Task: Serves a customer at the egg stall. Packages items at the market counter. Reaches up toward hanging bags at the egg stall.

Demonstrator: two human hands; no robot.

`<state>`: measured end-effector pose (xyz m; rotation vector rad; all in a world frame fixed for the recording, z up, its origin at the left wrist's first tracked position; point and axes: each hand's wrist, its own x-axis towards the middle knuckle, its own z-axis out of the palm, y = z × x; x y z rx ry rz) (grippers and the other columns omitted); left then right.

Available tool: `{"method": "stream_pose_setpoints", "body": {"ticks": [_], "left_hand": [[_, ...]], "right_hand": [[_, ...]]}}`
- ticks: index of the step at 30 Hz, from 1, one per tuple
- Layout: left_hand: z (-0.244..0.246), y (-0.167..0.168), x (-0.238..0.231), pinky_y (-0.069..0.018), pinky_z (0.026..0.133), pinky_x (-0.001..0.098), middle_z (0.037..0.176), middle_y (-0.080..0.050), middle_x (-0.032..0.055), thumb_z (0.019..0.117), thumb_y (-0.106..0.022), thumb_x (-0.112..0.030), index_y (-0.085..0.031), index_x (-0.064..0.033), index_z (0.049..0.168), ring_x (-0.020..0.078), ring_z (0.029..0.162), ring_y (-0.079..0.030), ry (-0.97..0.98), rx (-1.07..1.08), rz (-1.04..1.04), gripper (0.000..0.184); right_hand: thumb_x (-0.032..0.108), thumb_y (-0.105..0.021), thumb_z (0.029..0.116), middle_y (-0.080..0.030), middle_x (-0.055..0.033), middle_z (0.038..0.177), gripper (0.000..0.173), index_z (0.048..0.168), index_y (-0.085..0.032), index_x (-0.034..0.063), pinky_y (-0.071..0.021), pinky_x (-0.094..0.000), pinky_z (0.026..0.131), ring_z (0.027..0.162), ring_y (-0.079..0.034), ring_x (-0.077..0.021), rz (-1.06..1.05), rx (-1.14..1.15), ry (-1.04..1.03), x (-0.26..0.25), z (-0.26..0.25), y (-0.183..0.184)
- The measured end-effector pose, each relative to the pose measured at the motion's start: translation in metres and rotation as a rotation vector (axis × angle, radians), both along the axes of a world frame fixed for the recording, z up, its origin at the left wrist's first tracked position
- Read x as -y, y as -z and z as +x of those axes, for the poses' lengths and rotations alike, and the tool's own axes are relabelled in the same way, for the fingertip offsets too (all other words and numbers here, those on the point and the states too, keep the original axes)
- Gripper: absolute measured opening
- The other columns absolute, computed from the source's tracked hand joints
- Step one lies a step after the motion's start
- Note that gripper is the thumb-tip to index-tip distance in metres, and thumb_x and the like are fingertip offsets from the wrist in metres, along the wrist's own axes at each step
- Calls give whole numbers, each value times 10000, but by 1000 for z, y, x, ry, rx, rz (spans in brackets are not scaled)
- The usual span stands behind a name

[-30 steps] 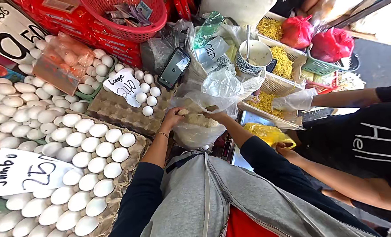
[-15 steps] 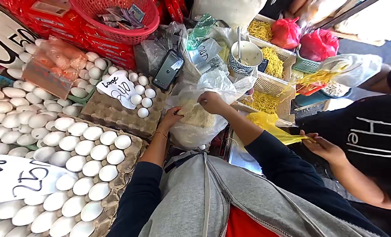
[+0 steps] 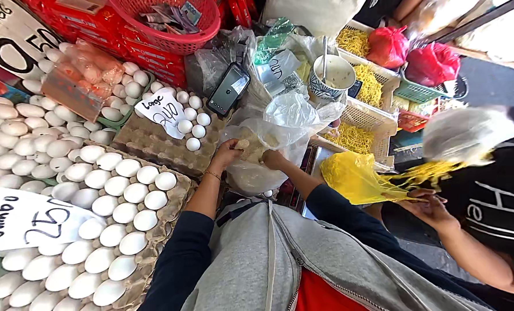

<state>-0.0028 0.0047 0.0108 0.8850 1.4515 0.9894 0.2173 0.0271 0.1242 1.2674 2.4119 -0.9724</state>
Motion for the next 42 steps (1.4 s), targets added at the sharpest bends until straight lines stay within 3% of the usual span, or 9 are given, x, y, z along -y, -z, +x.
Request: {"method": "stream_pose_setpoints", "body": {"ticks": [1, 3, 7, 11, 15, 20, 28, 37, 42], "left_hand": [[0, 1, -1, -535, 951, 401, 1266, -607, 224, 916, -633, 89, -544, 67, 1333, 241, 1069, -631, -10, 35, 7, 427], [-2, 2, -1, -537, 908, 374, 1230, -605, 198, 917, -618, 101, -538, 55, 1325, 206, 1013, -622, -26, 88, 8, 419], [-2, 7, -4, -538, 875, 357, 1246, -610, 180, 889, -630, 132, -528, 23, 1360, 193, 1002, -620, -45, 132, -3, 494], [-1, 8, -7, -538, 909, 374, 1296, -605, 199, 884, -657, 116, -528, 14, 1388, 220, 1064, -627, -18, 113, -4, 530], [-1, 12, -10, -535, 939, 391, 1291, -611, 213, 898, -658, 89, -541, 25, 1377, 237, 1081, -632, 7, 78, 11, 497], [3, 11, -8, -522, 937, 401, 1293, -613, 220, 901, -644, 94, -541, 38, 1380, 241, 1085, -626, 39, 10, 19, 493], [11, 10, -10, -492, 1023, 430, 1345, -577, 262, 890, -647, 130, -515, 78, 1391, 289, 1180, -603, 57, -15, -16, 520], [17, -15, -6, -533, 929, 372, 1224, -633, 197, 909, -637, 103, -563, 56, 1329, 198, 1031, -636, 108, 52, 39, 429], [26, -45, -8, -552, 895, 326, 1169, -633, 147, 921, -623, 106, -558, 47, 1309, 142, 967, -639, 157, 132, 72, 397]], "right_hand": [[66, -585, 983, -675, -350, 1041, 224, 1045, -715, -105, -495, -654, 881, 993, -649, -510, 133, -362, 26, -18, 16, 94], [68, -573, 1020, -674, -290, 1172, 227, 1162, -708, -47, -461, -620, 1007, 1132, -631, -442, -164, -227, 159, -46, 10, 123], [126, -609, 1022, -686, -230, 1122, 277, 1226, -663, -54, -515, -476, 951, 991, -659, -296, -294, -261, 347, -64, 19, 111], [-54, -639, 940, -678, -175, 1037, 231, 1169, -653, -83, -539, -345, 782, 815, -612, -160, -297, -465, 349, -77, 29, 83], [184, -606, 1026, -707, -183, 1120, 289, 1227, -688, -6, -526, -476, 948, 989, -676, -261, -183, -376, 283, -84, 29, 30], [56, -579, 1009, -710, -196, 1016, 201, 1116, -709, -52, -545, -463, 872, 899, -678, -265, -7, -396, 134, -86, 14, -9], [0, -589, 946, -641, -282, 1147, 210, 1116, -692, -68, -479, -612, 982, 1150, -611, -450, 291, -59, -59, -53, -24, -42], [82, -623, 979, -651, -233, 1310, 335, 1305, -669, 22, -398, -614, 1113, 1293, -568, -413, 196, -215, -210, -49, -5, -6], [97, -593, 1005, -680, -249, 1124, 210, 1140, -716, -6, -511, -608, 929, 1094, -655, -430, 313, -324, -186, -35, -7, -12]]}}
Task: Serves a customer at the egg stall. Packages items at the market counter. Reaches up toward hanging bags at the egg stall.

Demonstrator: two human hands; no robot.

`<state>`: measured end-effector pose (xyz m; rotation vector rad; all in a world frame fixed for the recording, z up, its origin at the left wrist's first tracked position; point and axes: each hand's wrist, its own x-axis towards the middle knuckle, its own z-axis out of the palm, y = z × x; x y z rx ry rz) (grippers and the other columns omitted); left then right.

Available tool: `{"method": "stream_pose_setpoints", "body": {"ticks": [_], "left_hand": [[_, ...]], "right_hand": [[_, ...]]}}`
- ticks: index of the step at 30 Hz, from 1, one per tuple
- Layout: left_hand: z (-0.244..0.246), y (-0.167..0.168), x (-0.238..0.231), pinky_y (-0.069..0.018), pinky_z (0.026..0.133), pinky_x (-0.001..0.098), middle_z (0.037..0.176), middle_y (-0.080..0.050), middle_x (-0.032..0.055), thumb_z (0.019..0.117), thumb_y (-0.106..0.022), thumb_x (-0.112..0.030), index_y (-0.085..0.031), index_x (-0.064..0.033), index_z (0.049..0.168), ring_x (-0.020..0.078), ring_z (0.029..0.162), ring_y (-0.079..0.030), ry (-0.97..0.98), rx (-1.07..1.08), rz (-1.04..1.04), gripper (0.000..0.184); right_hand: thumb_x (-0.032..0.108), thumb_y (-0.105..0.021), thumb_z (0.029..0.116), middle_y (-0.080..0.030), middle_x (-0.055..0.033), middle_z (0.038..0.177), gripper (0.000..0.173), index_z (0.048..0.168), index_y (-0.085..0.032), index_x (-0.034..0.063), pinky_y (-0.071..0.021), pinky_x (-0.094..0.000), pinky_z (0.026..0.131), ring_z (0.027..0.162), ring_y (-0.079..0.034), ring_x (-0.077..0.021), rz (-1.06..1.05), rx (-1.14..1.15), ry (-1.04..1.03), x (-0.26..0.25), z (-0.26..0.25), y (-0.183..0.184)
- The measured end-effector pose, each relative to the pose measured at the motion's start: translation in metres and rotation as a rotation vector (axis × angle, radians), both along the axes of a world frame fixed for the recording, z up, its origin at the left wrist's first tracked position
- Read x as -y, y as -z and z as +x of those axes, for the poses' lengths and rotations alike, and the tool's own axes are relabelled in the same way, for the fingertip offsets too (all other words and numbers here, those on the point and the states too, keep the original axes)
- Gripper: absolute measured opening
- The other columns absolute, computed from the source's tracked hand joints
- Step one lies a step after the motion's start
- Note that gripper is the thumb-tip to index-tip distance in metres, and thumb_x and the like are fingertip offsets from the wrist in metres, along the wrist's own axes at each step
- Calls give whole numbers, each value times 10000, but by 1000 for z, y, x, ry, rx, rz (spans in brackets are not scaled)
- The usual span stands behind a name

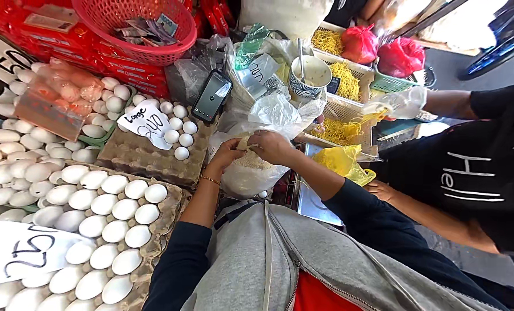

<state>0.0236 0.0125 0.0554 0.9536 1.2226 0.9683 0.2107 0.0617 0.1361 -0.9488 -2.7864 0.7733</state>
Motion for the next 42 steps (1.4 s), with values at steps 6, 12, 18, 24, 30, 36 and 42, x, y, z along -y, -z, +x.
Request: {"method": "stream_pose_setpoints", "body": {"ticks": [6, 12, 18, 24, 30, 36, 42], "left_hand": [[-3, -32, -3, -578, 856, 337, 1253, -611, 123, 903, -611, 122, -525, 11, 1372, 151, 989, -656, 80, 36, 98, 489], [-4, -44, -2, -564, 879, 363, 1431, -530, 149, 962, -610, 45, -527, -22, 1402, 192, 1087, -646, 112, -70, 75, 453], [5, -53, 2, -547, 892, 370, 1247, -610, 165, 954, -672, -28, -587, 49, 1300, 185, 1016, -625, 194, -180, 168, 365], [-10, -56, -7, -572, 865, 388, 1167, -630, 127, 978, -630, -61, -637, 45, 1113, 182, 1034, -634, 69, -158, 318, 171], [-24, -76, -3, -616, 806, 351, 944, -694, 35, 1009, -582, -45, -534, -58, 1035, 143, 892, -714, -105, -17, 352, 56], [-26, -73, 6, -633, 812, 325, 921, -734, 28, 1019, -575, -26, -622, -16, 1109, 132, 850, -741, -216, 37, 386, 102], [-31, -47, 17, -616, 840, 319, 981, -722, 79, 1027, -573, -43, -632, 54, 1112, 128, 878, -725, -124, -116, 224, 142]], "right_hand": [[75, -507, 1048, -668, -241, 1026, 199, 1100, -639, -65, -536, -583, 848, 948, -681, -396, -102, 1, 73, -10, 4, -31], [25, -444, 1069, -670, -154, 872, 172, 1169, -556, -59, -605, -378, 679, 669, -689, -208, -435, -86, 163, -8, 5, -44], [40, -473, 1057, -675, -130, 866, 140, 1110, -579, -35, -597, -418, 741, 738, -700, -224, -191, -190, 124, 4, 6, -67], [76, -526, 1021, -679, -188, 941, 260, 1231, -537, -77, -588, -478, 787, 823, -702, -289, -133, -314, 147, -1, 12, -27], [18, -711, 869, -633, -305, 1238, 425, 1289, -649, 22, -400, -706, 1001, 1232, -549, -515, -28, 457, 146, -13, 30, 97], [4, -697, 845, -659, -275, 1185, 304, 1147, -719, 24, -423, -698, 956, 1169, -590, -482, -90, 520, 133, -26, 27, 120], [77, -556, 1003, -630, -299, 1287, 282, 1234, -674, -35, -393, -710, 1016, 1257, -559, -485, -293, 262, 139, -27, 9, 127]]}}
